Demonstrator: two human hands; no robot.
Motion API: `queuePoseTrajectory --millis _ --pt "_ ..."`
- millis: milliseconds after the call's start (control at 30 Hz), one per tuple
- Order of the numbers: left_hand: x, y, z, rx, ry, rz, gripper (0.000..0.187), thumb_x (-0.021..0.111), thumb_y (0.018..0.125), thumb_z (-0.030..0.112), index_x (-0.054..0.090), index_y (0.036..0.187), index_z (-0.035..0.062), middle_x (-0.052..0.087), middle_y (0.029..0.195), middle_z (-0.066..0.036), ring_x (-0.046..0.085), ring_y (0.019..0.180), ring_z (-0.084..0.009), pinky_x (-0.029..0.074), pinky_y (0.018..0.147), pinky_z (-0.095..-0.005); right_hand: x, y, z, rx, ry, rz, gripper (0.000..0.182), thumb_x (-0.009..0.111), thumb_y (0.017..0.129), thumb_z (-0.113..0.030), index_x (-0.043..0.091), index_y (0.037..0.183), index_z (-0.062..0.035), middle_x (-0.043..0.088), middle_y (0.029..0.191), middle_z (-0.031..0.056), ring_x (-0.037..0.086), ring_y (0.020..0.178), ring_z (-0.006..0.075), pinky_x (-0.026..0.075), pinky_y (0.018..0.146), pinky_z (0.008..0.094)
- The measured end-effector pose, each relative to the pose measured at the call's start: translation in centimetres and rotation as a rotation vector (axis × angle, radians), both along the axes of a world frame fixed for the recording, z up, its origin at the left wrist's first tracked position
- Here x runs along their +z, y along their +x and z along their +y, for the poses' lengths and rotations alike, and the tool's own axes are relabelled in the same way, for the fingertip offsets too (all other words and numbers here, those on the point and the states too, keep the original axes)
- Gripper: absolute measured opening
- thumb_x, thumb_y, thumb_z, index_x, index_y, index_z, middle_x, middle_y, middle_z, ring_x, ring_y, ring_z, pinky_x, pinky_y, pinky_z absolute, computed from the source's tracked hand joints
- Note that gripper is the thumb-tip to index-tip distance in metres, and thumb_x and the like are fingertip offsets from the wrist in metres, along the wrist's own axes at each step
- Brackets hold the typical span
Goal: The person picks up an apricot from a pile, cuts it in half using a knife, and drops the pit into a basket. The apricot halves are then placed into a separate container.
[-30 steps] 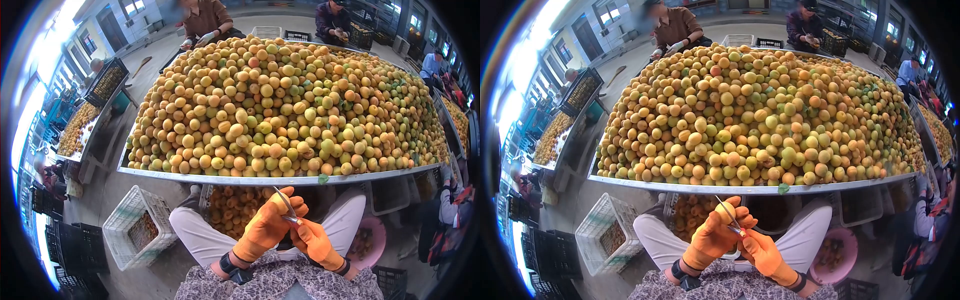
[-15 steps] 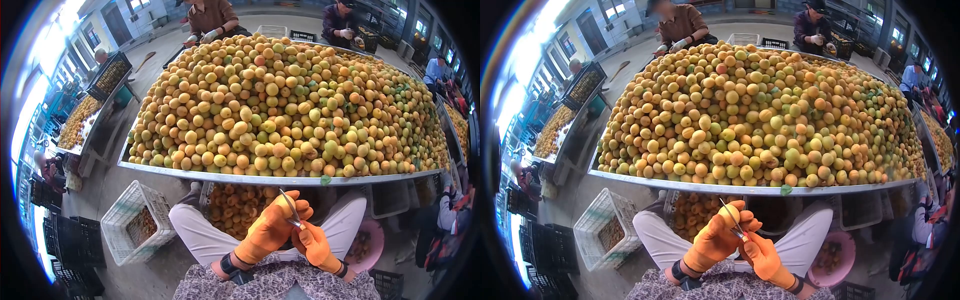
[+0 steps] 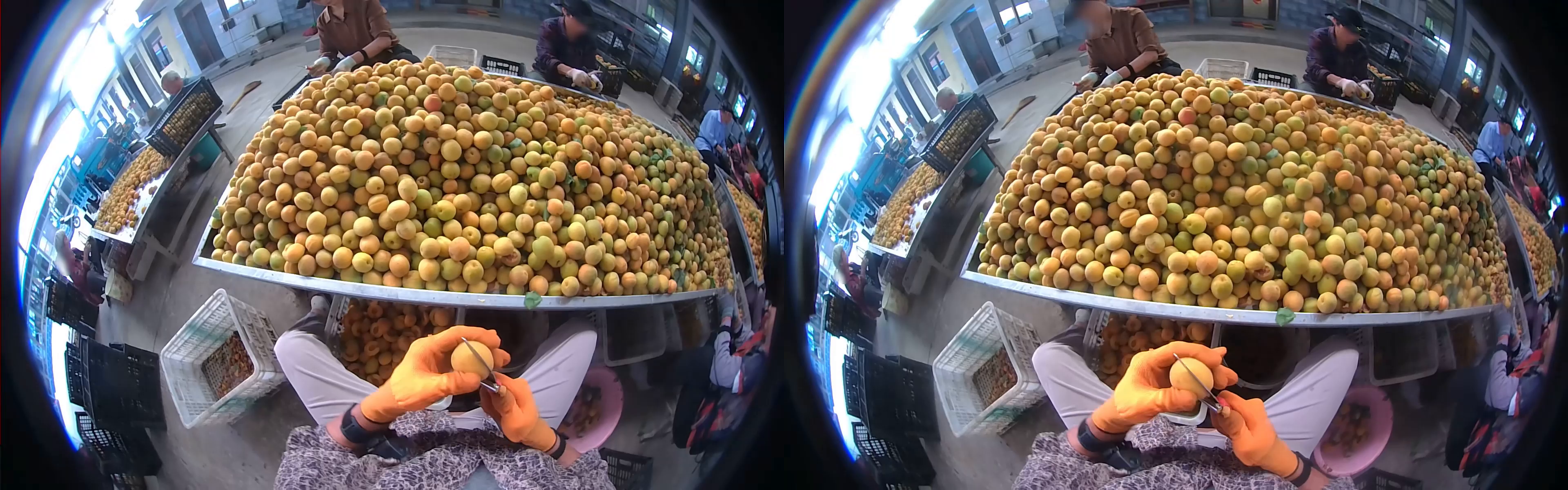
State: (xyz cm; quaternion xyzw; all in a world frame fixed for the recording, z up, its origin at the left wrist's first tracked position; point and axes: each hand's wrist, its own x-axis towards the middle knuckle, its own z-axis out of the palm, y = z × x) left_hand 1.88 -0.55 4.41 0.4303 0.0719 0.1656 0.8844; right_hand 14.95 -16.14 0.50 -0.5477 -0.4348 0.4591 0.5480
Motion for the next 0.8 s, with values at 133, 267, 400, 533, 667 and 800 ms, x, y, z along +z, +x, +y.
queuePoseTrajectory --millis 133,267,400,533,667,800 --pt "0.7 -0.3 3.4 -0.21 0.565 0.088 0.067 0.079 0.073 0.0 0.047 0.131 -0.0036 0.063 0.115 -0.015 0.061 0.11 -0.0224 0.05 0.094 -0.0332 0.3 0.2 0.1 0.066 -0.059 -0.018 0.047 0.044 0.1 -0.042 0.052 0.085 0.0018 0.046 0.053 0.0014 0.043 0.049 0.0108 0.036 0.05 0.0256" --pt "1.0 0.7 -0.1 -0.052 -0.007 -0.056 0.075 0.084 0.071 0.025 0.049 0.129 -0.0054 0.066 0.106 -0.019 0.062 0.107 -0.0268 0.028 0.116 -0.0452 -1.0 -1.1 1.1 -0.08 0.209 -0.03 0.053 0.044 0.098 -0.05 0.054 0.098 0.0021 0.05 0.059 0.0001 0.042 0.049 0.0092 0.033 0.049 0.0244" --pt "0.0 0.4 -1.3 -0.091 -0.228 -0.128 0.068 0.079 0.08 0.024 0.047 0.132 -0.0035 0.065 0.114 -0.016 0.061 0.11 -0.0234 0.05 0.094 -0.0352 -2.6 -0.2 0.8 -0.109 0.285 -0.073 0.064 0.046 0.095 -0.057 0.054 0.116 0.0028 0.049 0.062 -0.0027 0.039 0.05 0.0045 0.028 0.047 0.0224" --pt "2.0 -0.7 1.3 0.015 0.379 0.079 0.054 0.079 0.078 0.016 0.057 0.123 -0.0031 0.067 0.108 -0.016 0.062 0.108 -0.0272 0.043 0.103 -0.0381 -0.5 1.2 0.1 0.047 0.071 -0.131 0.05 0.045 0.098 -0.046 0.051 0.074 -0.0026 0.049 0.059 0.0041 0.045 0.052 0.0161 0.038 0.051 0.0288" --pt "2.4 -0.4 2.8 -0.069 0.668 0.135 0.056 0.083 0.074 0.013 0.061 0.123 0.001 0.065 0.115 -0.011 0.061 0.11 -0.0218 0.045 0.099 -0.0322 -0.9 1.2 0.1 0.038 0.059 -0.154 0.053 0.044 0.098 -0.05 0.051 0.075 -0.0027 0.047 0.057 0.0042 0.045 0.05 0.0166 0.037 0.05 0.0282" --pt "0.9 0.3 -0.2 -0.088 -0.067 -0.01 0.073 0.086 0.07 0.019 0.052 0.13 -0.005 0.064 0.115 -0.017 0.061 0.108 -0.021 0.044 0.102 -0.0361 -1.4 -0.2 1.3 -0.085 0.252 -0.164 0.06 0.042 0.096 -0.057 0.054 0.077 -0.0014 0.047 0.057 0.0017 0.045 0.05 0.0127 0.034 0.048 0.0272"
